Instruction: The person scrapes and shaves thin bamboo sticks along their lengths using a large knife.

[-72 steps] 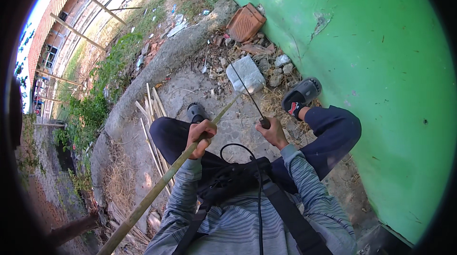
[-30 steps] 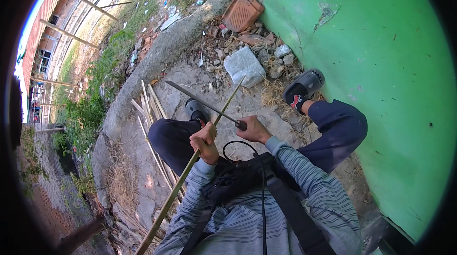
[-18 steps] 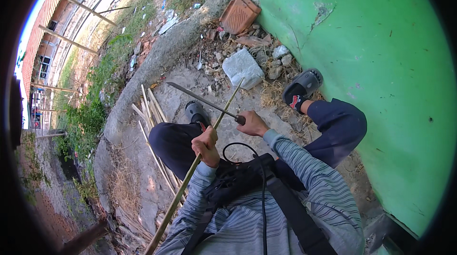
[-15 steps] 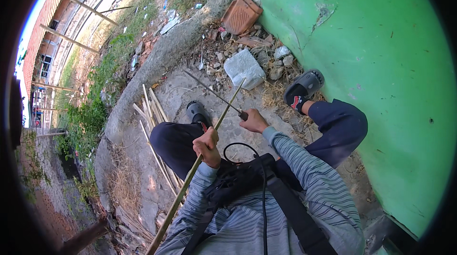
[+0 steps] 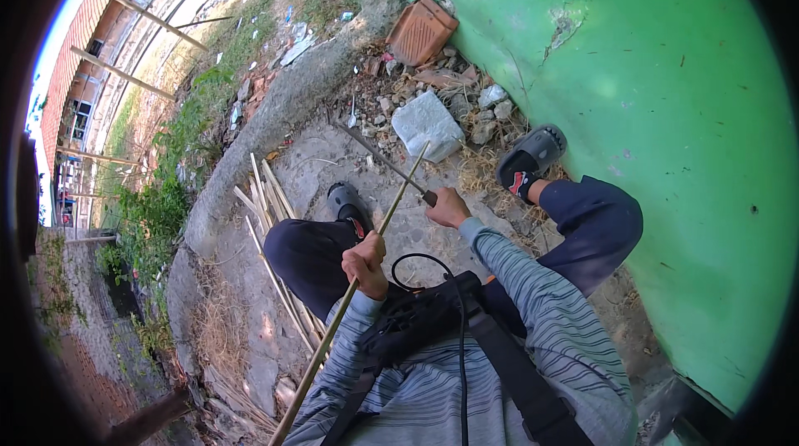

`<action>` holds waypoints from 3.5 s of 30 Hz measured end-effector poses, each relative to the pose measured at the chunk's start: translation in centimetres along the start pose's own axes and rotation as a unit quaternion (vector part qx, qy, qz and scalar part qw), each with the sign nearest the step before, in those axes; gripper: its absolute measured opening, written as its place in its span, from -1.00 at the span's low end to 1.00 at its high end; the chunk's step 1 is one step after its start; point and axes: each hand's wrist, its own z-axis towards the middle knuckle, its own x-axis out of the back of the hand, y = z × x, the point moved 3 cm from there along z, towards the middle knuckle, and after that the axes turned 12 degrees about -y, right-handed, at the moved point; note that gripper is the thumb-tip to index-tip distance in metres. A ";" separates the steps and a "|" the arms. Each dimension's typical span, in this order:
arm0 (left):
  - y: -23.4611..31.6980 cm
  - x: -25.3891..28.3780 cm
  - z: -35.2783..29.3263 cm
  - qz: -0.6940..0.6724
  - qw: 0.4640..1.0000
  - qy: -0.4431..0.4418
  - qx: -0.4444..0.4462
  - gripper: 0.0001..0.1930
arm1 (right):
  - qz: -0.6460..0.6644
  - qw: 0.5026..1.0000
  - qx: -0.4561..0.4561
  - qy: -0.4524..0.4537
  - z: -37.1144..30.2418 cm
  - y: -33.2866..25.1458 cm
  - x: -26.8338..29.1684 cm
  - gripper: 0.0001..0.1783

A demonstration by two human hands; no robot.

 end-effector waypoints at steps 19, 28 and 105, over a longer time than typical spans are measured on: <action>1.1 -0.4 -0.3 0.043 0.997 -0.060 0.009 -0.33 | -0.006 0.995 0.031 -0.098 -0.4 0.1 -0.1 -0.66; 1.6 -0.5 -0.4 0.066 0.994 -0.087 0.010 -0.37 | 0.004 0.986 0.080 -0.146 -0.8 0.0 0.3 -0.66; 1.9 1.2 0.6 0.046 0.992 -0.100 0.057 -0.65 | 0.006 0.989 -0.148 -0.028 3.2 9.8 -1.8 -0.56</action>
